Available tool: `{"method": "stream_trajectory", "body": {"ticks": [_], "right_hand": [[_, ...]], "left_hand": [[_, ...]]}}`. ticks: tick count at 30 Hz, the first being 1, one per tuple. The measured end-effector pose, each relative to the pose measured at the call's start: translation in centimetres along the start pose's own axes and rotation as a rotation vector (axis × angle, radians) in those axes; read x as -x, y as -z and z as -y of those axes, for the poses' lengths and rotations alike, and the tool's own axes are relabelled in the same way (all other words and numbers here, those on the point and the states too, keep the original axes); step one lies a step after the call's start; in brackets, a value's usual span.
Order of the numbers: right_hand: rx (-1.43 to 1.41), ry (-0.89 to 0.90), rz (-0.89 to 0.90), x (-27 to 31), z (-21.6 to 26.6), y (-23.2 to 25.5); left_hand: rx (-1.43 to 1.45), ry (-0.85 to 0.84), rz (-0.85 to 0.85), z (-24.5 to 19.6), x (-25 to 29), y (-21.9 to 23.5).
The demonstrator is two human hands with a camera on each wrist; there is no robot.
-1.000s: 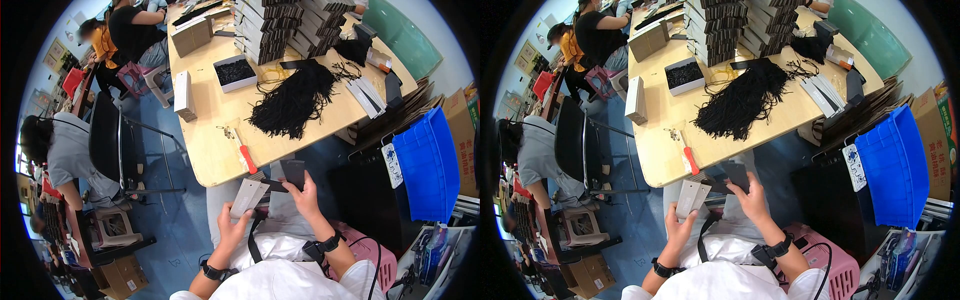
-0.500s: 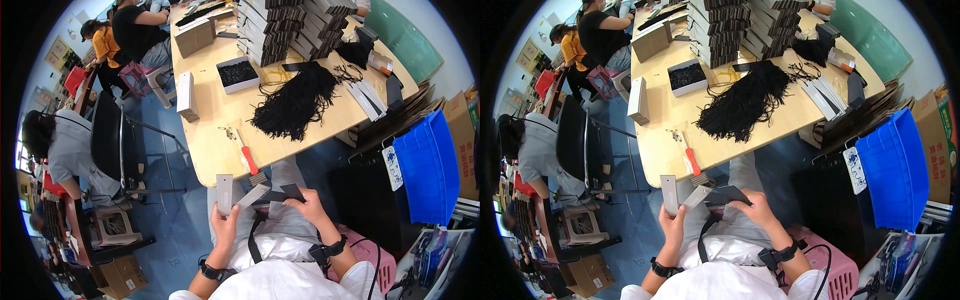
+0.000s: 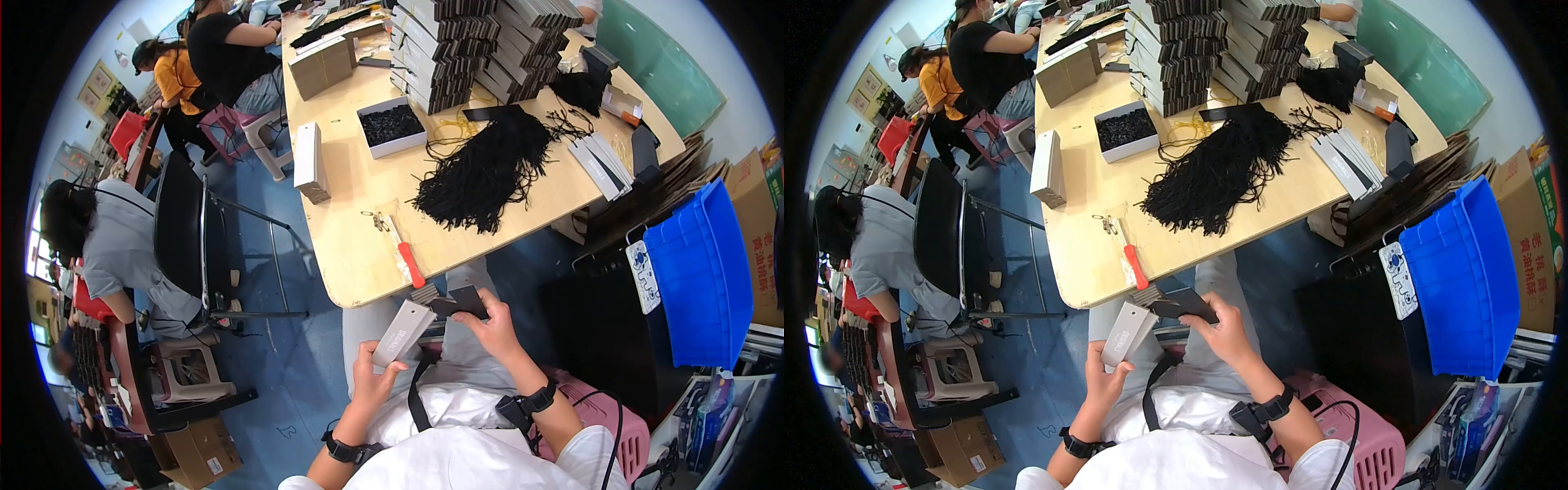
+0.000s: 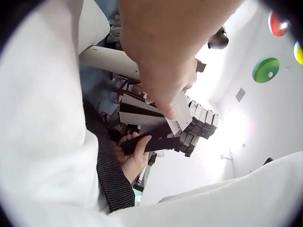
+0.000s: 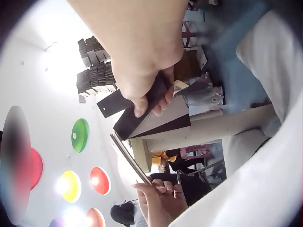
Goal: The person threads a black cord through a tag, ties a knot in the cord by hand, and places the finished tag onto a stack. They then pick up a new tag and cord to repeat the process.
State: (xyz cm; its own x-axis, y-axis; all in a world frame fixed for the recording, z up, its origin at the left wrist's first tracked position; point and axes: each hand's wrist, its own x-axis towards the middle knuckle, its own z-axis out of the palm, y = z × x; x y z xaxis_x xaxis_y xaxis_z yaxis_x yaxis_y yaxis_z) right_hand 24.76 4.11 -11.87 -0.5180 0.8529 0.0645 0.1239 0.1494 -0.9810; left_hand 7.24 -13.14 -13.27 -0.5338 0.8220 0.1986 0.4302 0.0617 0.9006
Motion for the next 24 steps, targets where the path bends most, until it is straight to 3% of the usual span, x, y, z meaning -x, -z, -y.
{"method": "stream_trajectory", "body": {"ticks": [5, 16, 19, 24], "right_hand": [[-0.006, 0.038, -0.01, 0.1, -0.2, -0.1], [-0.101, 0.016, -0.01, 0.3, -0.5, 0.2], [-0.178, 0.02, -0.052, 0.2, -1.3, 0.4], [-0.164, -0.034, -0.263, 0.1, -1.8, 1.1]], "left_hand": [[0.092, 0.041, 0.03, -0.1, 0.0, -0.6], [-0.032, 0.003, -0.028, -1.6, -0.8, -1.0], [0.189, 0.143, -0.087, -0.9, -0.5, -1.6], [0.27, 0.179, -0.113, -0.6, -0.4, -2.2]]}}
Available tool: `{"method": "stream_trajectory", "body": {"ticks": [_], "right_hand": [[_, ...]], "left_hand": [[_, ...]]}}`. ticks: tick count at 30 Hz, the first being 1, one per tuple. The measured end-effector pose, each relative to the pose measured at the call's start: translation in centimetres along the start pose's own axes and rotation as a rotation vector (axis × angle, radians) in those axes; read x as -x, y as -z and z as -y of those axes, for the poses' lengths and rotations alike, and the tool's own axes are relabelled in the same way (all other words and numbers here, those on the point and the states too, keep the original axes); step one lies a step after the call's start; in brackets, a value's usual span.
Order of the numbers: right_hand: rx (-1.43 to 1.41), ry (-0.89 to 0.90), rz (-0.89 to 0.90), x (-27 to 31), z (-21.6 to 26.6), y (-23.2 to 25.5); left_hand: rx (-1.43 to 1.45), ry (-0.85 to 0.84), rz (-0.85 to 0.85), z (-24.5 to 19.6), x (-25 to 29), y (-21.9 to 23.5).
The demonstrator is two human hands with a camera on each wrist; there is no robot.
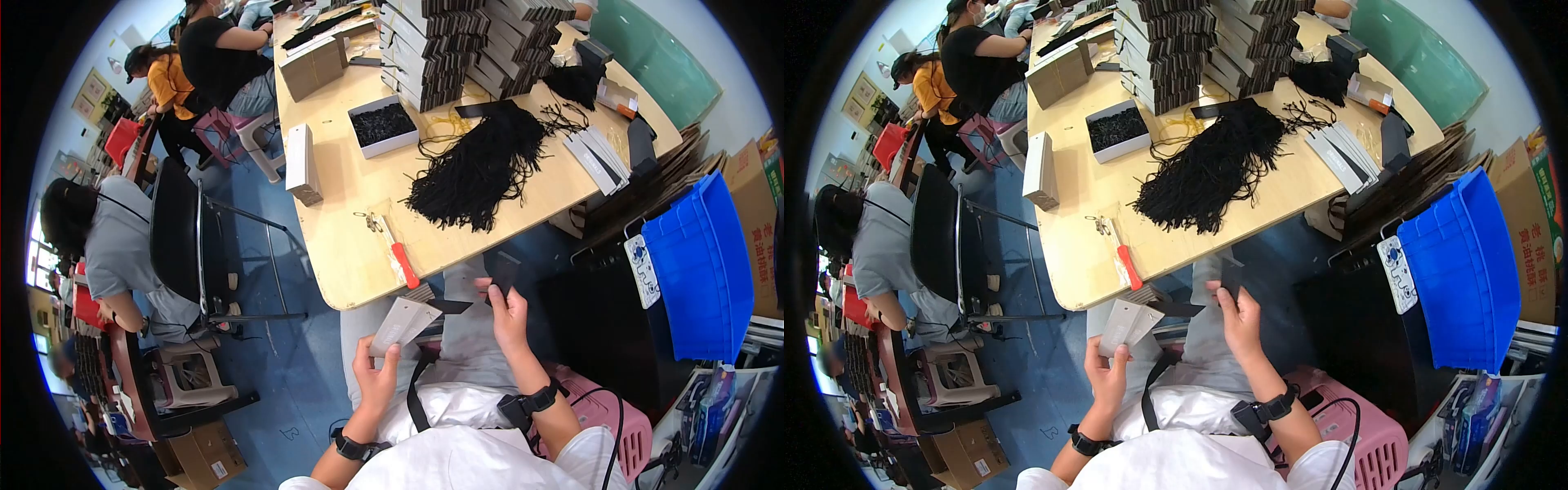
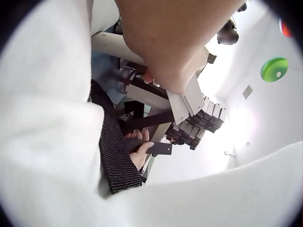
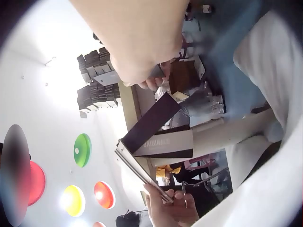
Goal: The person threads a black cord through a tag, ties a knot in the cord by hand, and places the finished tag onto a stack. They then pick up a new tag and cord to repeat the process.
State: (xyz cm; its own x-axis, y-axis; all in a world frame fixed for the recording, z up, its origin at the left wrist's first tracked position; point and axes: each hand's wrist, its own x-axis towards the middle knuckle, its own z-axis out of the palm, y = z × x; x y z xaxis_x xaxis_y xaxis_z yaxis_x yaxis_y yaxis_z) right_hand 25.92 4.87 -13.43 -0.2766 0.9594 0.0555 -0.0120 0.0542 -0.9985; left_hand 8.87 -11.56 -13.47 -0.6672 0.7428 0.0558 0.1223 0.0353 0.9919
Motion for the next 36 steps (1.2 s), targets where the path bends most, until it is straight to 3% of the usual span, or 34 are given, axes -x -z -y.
{"method": "stream_trajectory", "body": {"ticks": [3, 5, 9, 14, 16, 22, 25, 29, 32, 36], "right_hand": [[0.055, 0.009, 0.029, 0.1, 1.2, 1.5], [-0.162, -0.133, 0.365, 0.8, 2.0, 2.4], [-0.034, -0.087, 0.604, 1.5, 2.7, 1.8], [0.089, -0.059, 0.608, 1.0, 2.4, 0.3], [0.131, -0.039, 0.601, 0.9, 2.3, -0.1], [0.174, 0.017, 0.62, 0.7, 1.8, -0.5], [0.113, -0.059, 0.553, 0.9, 2.8, -0.7], [0.138, 0.033, 0.553, 0.8, 2.4, -0.6], [0.213, 0.127, 0.52, 0.6, 2.2, -0.6], [0.279, 0.226, 0.442, 0.4, 2.3, -0.6]], "left_hand": [[0.04, 0.056, -0.025, -1.2, -0.1, -0.4], [0.066, 0.083, -0.047, -1.3, -0.3, -0.5], [0.125, 0.066, -0.036, -0.3, -0.6, -0.3], [0.158, 0.071, -0.051, 0.3, -0.6, -0.2], [0.168, 0.156, -0.063, -0.3, -0.7, -0.2], [0.172, 0.129, -0.148, -1.2, -1.1, -0.4], [0.291, 0.091, -0.165, -1.3, -1.5, -0.6], [0.215, 0.096, -0.171, 0.0, -1.3, 0.8], [0.13, -0.035, -0.181, 0.4, -1.3, 1.7], [0.017, -0.032, -0.087, 0.1, -0.5, 2.5]]}}
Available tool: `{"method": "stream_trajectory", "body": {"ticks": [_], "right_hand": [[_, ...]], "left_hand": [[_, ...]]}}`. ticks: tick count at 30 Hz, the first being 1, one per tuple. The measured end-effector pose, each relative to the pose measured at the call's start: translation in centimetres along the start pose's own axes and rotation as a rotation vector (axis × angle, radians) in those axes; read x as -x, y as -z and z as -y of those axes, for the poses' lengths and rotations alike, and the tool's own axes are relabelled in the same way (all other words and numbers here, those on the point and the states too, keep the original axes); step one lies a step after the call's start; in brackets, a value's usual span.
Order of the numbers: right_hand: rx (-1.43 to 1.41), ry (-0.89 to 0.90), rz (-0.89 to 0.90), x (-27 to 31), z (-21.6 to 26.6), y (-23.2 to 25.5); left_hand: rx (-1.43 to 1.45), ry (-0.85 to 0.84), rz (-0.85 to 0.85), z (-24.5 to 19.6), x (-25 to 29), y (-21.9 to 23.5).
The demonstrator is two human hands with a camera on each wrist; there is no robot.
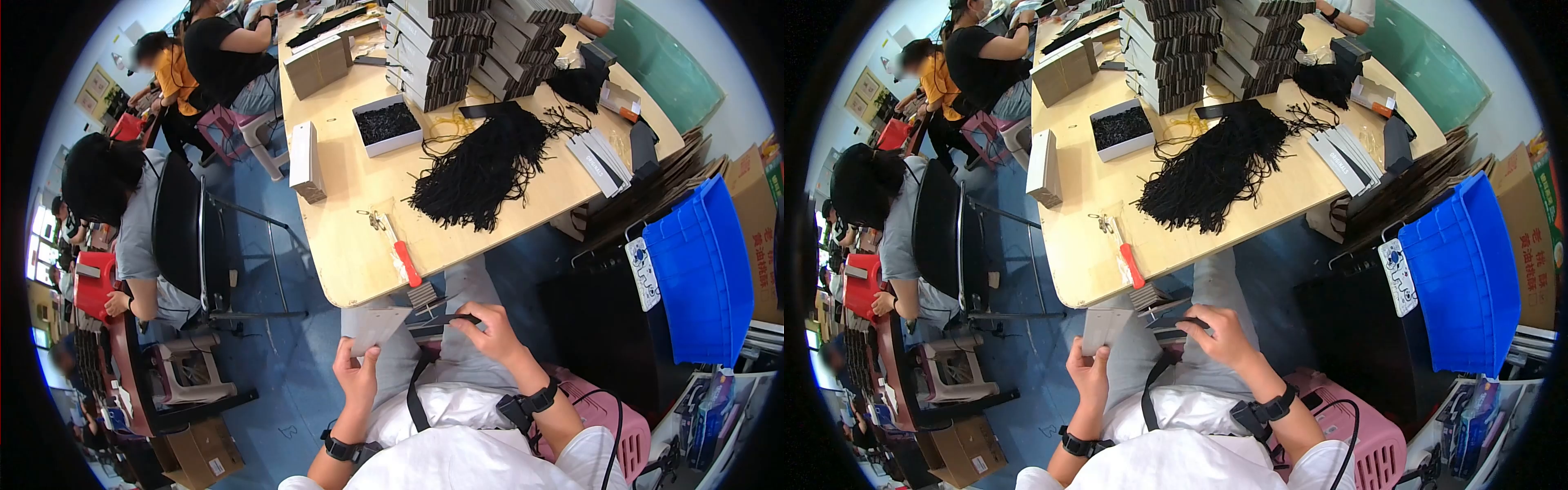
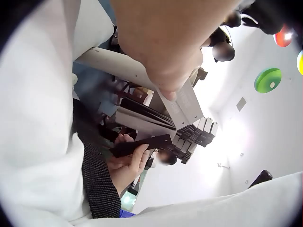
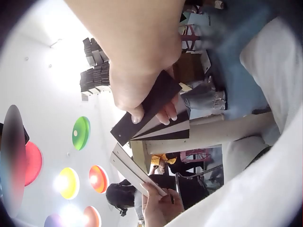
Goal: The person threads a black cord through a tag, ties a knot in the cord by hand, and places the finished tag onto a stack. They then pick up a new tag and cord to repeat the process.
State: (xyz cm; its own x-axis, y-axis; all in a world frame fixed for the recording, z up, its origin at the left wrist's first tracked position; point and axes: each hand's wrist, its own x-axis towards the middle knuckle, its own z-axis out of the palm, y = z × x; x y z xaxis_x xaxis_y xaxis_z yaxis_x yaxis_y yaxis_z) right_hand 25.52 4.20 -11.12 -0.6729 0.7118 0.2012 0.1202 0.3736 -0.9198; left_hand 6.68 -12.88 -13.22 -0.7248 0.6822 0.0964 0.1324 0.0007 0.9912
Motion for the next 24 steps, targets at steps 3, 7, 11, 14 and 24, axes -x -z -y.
{"method": "stream_trajectory", "body": {"ticks": [3, 7, 11, 14, 24], "right_hand": [[0.005, 0.032, -0.03, -0.1, -0.4, -0.1], [0.001, 0.009, -0.039, -0.3, -0.3, -0.2], [-0.057, -0.02, -0.028, -0.6, -0.1, -0.4], [-0.036, -0.015, -0.029, -0.9, -0.5, -0.4], [0.146, 0.056, 0.011, -1.9, -0.2, -0.5]], "left_hand": [[0.026, 0.007, 0.034, 0.1, 0.4, 0.0], [-0.007, -0.066, 0.096, 0.7, 0.7, 0.3], [0.004, -0.076, 0.107, 1.1, 1.0, 0.1], [-0.035, -0.083, 0.126, 1.0, 0.9, -0.1], [-0.208, -0.083, 0.135, -0.9, 0.1, -1.7]]}}
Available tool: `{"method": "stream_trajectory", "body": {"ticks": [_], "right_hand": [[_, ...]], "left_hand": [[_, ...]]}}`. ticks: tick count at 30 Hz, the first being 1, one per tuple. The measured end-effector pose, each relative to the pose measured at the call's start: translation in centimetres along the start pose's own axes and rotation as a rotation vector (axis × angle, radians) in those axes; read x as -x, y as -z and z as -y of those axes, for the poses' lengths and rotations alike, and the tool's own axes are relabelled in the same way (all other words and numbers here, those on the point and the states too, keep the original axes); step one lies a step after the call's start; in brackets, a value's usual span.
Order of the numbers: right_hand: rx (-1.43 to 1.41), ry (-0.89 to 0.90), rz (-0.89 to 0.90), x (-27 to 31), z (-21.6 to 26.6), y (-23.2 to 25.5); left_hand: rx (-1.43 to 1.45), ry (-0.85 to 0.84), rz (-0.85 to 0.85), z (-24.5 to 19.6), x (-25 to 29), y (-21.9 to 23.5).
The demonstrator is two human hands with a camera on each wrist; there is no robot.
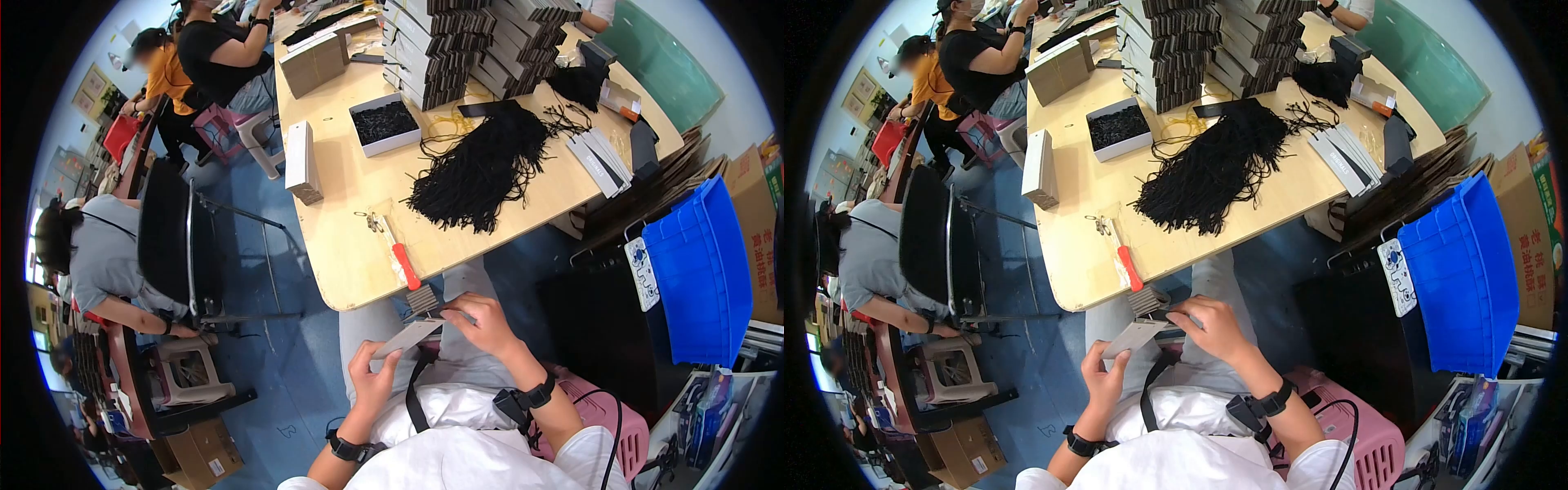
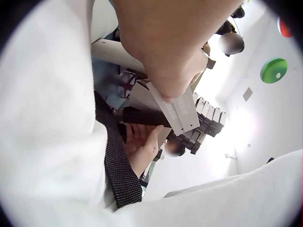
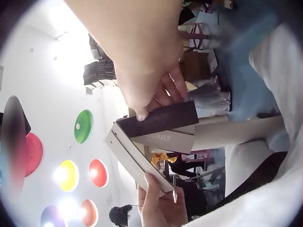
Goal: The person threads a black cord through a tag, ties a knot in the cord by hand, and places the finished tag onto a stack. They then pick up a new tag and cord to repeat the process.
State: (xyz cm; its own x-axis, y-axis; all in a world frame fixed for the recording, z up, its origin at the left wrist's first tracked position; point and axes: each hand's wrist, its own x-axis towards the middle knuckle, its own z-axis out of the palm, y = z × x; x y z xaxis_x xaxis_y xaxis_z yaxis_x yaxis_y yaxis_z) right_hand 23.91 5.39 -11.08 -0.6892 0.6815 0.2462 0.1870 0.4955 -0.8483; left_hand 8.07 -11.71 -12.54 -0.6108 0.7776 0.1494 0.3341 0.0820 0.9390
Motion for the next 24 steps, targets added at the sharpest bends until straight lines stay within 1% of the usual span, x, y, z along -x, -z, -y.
{"method": "stream_trajectory", "body": {"ticks": [2, 4, 5, 7, 9, 10, 12, 13, 16, 19, 21, 24], "right_hand": [[0.037, -0.018, -0.021, 0.2, 0.1, 0.0], [0.076, -0.036, -0.043, 0.1, 0.4, 0.3], [0.111, -0.014, -0.04, 0.1, 0.6, 0.6], [0.145, 0.008, -0.035, 0.0, 0.9, 1.1], [0.241, 0.065, -0.059, -0.1, 1.0, 1.6], [0.241, 0.063, -0.059, -0.2, 1.2, 1.8], [0.212, 0.076, -0.116, -0.5, 1.5, 2.4], [0.212, 0.074, -0.116, -0.7, 1.6, 2.8], [0.15, 0.069, -0.075, -1.1, 1.8, 3.9], [0.073, 0.084, -0.06, -1.4, 1.6, 5.0], [0.058, 0.025, -0.048, -1.5, 1.5, 5.8], [-0.029, -0.01, -0.079, -1.6, 1.6, 7.2]], "left_hand": [[0.004, -0.001, -0.009, -0.2, 0.0, 0.0], [-0.054, -0.062, -0.034, -0.3, -0.1, 0.0], [-0.054, -0.06, -0.032, -0.3, -0.2, 0.0], [-0.103, -0.123, -0.037, -0.2, -0.2, 0.1], [-0.107, -0.134, -0.025, 0.0, -0.1, 0.3], [-0.111, -0.147, -0.013, 0.1, -0.1, 0.4], [-0.098, -0.144, -0.006, 0.0, -0.1, 0.4], [-0.086, -0.143, -0.001, 0.0, -0.2, 0.4], [-0.133, -0.163, -0.042, -0.7, -0.6, 0.3], [-0.133, -0.162, -0.037, -0.1, -0.3, 0.7], [-0.12, -0.158, -0.028, 0.1, -0.3, 0.8], [-0.084, -0.144, -0.028, 0.1, -0.4, 0.8]]}}
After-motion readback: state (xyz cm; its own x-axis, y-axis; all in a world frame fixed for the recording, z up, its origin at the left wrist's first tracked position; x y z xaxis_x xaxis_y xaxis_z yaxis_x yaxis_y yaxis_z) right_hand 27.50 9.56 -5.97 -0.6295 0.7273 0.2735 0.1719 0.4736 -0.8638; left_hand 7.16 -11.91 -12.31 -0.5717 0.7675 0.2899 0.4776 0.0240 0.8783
